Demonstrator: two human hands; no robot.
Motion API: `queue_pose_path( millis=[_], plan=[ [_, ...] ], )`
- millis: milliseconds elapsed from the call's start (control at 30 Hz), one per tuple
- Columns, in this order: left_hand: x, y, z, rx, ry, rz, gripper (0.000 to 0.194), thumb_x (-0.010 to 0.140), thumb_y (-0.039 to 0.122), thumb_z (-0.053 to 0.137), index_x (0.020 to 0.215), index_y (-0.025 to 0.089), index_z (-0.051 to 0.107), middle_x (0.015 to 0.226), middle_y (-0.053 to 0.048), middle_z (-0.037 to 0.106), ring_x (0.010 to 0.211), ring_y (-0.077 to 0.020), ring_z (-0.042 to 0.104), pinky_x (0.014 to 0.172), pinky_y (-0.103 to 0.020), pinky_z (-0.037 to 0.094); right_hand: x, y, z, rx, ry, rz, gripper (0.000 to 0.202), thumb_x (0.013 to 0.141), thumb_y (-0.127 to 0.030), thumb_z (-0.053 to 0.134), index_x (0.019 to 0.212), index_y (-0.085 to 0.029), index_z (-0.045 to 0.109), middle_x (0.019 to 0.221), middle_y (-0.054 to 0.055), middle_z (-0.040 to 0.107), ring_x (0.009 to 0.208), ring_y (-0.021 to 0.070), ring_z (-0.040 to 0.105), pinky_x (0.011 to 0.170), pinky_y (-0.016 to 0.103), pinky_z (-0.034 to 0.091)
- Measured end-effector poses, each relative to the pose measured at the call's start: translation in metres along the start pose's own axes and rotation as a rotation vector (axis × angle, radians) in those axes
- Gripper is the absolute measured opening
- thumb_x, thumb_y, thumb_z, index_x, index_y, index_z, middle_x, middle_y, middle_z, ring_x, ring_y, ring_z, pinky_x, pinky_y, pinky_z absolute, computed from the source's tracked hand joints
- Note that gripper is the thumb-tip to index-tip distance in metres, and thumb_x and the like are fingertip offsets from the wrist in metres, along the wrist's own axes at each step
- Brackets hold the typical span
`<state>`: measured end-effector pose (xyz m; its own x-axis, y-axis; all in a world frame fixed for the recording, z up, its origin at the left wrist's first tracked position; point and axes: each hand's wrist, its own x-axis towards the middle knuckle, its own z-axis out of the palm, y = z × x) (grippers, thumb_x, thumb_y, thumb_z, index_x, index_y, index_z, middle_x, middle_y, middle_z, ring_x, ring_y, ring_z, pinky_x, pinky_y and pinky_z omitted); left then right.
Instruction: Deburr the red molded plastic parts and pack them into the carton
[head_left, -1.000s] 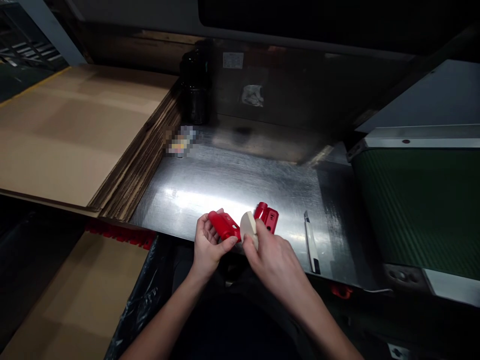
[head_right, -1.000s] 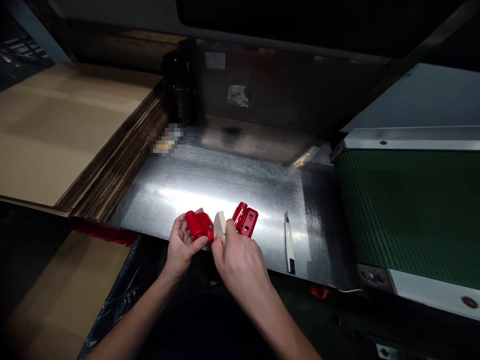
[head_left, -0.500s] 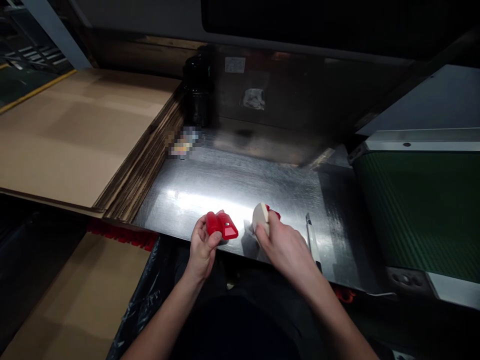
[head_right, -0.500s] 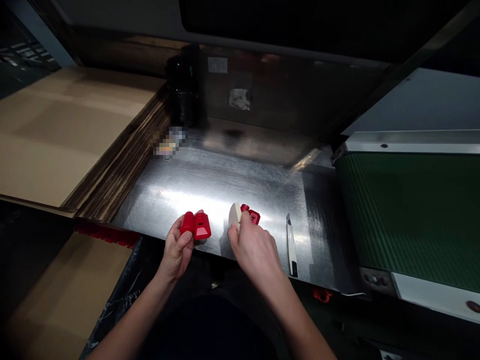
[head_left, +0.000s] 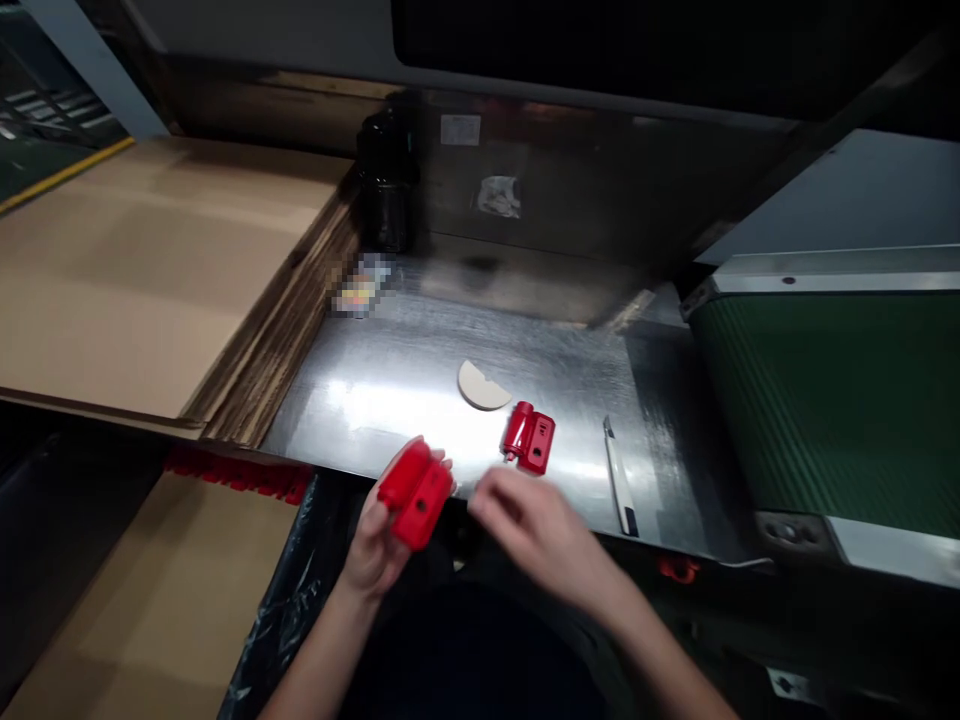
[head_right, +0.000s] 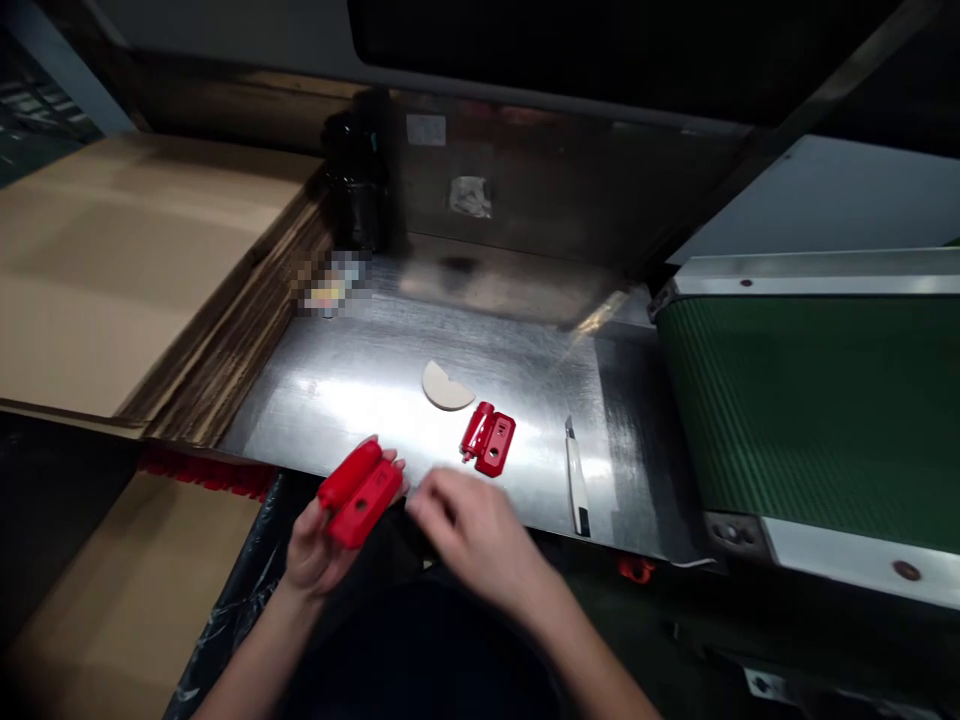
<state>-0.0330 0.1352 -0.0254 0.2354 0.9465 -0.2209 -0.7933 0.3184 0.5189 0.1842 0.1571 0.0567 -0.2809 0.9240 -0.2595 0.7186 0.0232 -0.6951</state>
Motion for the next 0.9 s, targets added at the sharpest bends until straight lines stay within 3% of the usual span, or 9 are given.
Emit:
queue_pose_path(
  millis=[67, 100, 200, 300, 467, 600, 733, 833, 900],
  plan=[
    [-0.025, 0.0, -0.018, -0.102, -0.113, -0.081, 0.072, 0.092, 0.056, 0.075, 0.152, 0.019, 0.061, 0.153, -0.017, 0.065, 0.15, -0.0424, 0.052, 0.129, -0.061, 0.035, -0.052, 0.032, 0.032, 0.394, -0.233, 0.11, 0.028, 0.09, -0.05, 0.076, 0.083, -0.023, 0.075, 0.073, -0.003, 0.07, 0.068, 0.0149, 0.063, 0.063, 0.024, 0.045],
    [-0.036, -0.002, -0.027, -0.154, -0.156, -0.133, 0.072, 0.096, 0.057, 0.069, 0.155, 0.018, 0.058, 0.156, -0.018, 0.062, 0.151, -0.0413, 0.051, 0.129, -0.06, 0.036, -0.074, 0.053, 0.047, 0.427, -0.197, 0.212, 0.036, 0.087, -0.057, 0.077, 0.075, -0.022, 0.074, 0.066, -0.003, 0.067, 0.062, 0.015, 0.061, 0.058, 0.025, 0.044],
    [-0.061, -0.01, -0.056, -0.318, -0.226, -0.277, 0.074, 0.102, 0.061, 0.053, 0.158, 0.013, 0.053, 0.16, -0.021, 0.056, 0.152, -0.0393, 0.051, 0.128, -0.056, 0.037, -0.123, 0.123, 0.077, 0.399, 0.12, 0.532, 0.055, 0.093, -0.07, 0.062, 0.074, -0.019, 0.069, 0.065, 0.0, 0.064, 0.061, 0.0179, 0.062, 0.059, 0.029, 0.049],
    [-0.072, -0.02, -0.082, -0.416, -0.208, -0.355, 0.078, 0.102, 0.066, 0.047, 0.154, 0.009, 0.058, 0.158, -0.022, 0.058, 0.149, -0.0374, 0.054, 0.128, -0.05, 0.038, -0.141, 0.189, 0.076, 0.316, 0.48, 0.809, 0.04, 0.102, -0.057, 0.064, 0.098, -0.017, 0.069, 0.087, 0.002, 0.07, 0.076, 0.018, 0.067, 0.074, 0.035, 0.057],
    [-0.062, -0.026, -0.106, -0.258, 0.117, -0.475, 0.077, 0.095, 0.069, 0.055, 0.142, 0.009, 0.07, 0.15, -0.021, 0.066, 0.136, -0.0369, 0.066, 0.119, -0.046, 0.05, -0.121, 0.256, 0.058, 0.266, 0.776, 0.906, 0.037, 0.103, -0.041, 0.07, 0.131, -0.019, 0.066, 0.131, 0.009, 0.069, 0.111, 0.0251, 0.07, 0.095, 0.047, 0.06],
    [-0.051, -0.03, -0.105, -0.14, 0.283, -0.468, 0.068, 0.094, 0.063, 0.058, 0.132, 0.008, 0.075, 0.14, -0.022, 0.073, 0.126, -0.0371, 0.072, 0.112, -0.049, 0.055, -0.106, 0.259, 0.07, 0.256, 0.905, 0.837, 0.043, 0.103, -0.049, 0.066, 0.133, -0.018, 0.065, 0.134, 0.012, 0.068, 0.118, 0.0284, 0.068, 0.104, 0.053, 0.056],
    [-0.048, -0.044, -0.095, -0.064, 0.4, -0.402, 0.064, 0.095, 0.057, 0.061, 0.126, 0.004, 0.077, 0.131, -0.025, 0.077, 0.123, -0.0369, 0.074, 0.112, -0.051, 0.055, -0.152, 0.233, 0.078, 0.198, 0.977, 0.788, 0.063, 0.094, -0.072, 0.058, 0.118, -0.014, 0.067, 0.127, 0.024, 0.07, 0.133, 0.0454, 0.061, 0.118, 0.063, 0.041],
    [-0.046, -0.057, -0.088, -0.004, 0.471, -0.372, 0.059, 0.095, 0.053, 0.063, 0.122, 0.002, 0.077, 0.127, -0.027, 0.078, 0.12, -0.0377, 0.075, 0.111, -0.052, 0.056, -0.203, 0.209, 0.068, 0.253, 0.798, 0.653, 0.059, 0.088, -0.069, 0.065, 0.124, -0.022, 0.067, 0.127, 0.018, 0.075, 0.121, 0.0406, 0.072, 0.104, 0.052, 0.058],
    [-0.044, -0.065, -0.085, 0.042, 0.501, -0.365, 0.055, 0.095, 0.05, 0.066, 0.12, 0.002, 0.078, 0.124, -0.027, 0.079, 0.118, -0.0377, 0.076, 0.111, -0.053, 0.056, -0.224, 0.189, 0.058, 0.275, 0.467, 0.494, 0.05, 0.093, -0.059, 0.066, 0.132, -0.028, 0.07, 0.133, 0.011, 0.076, 0.12, 0.0342, 0.075, 0.098, 0.042, 0.063]
  ],
)
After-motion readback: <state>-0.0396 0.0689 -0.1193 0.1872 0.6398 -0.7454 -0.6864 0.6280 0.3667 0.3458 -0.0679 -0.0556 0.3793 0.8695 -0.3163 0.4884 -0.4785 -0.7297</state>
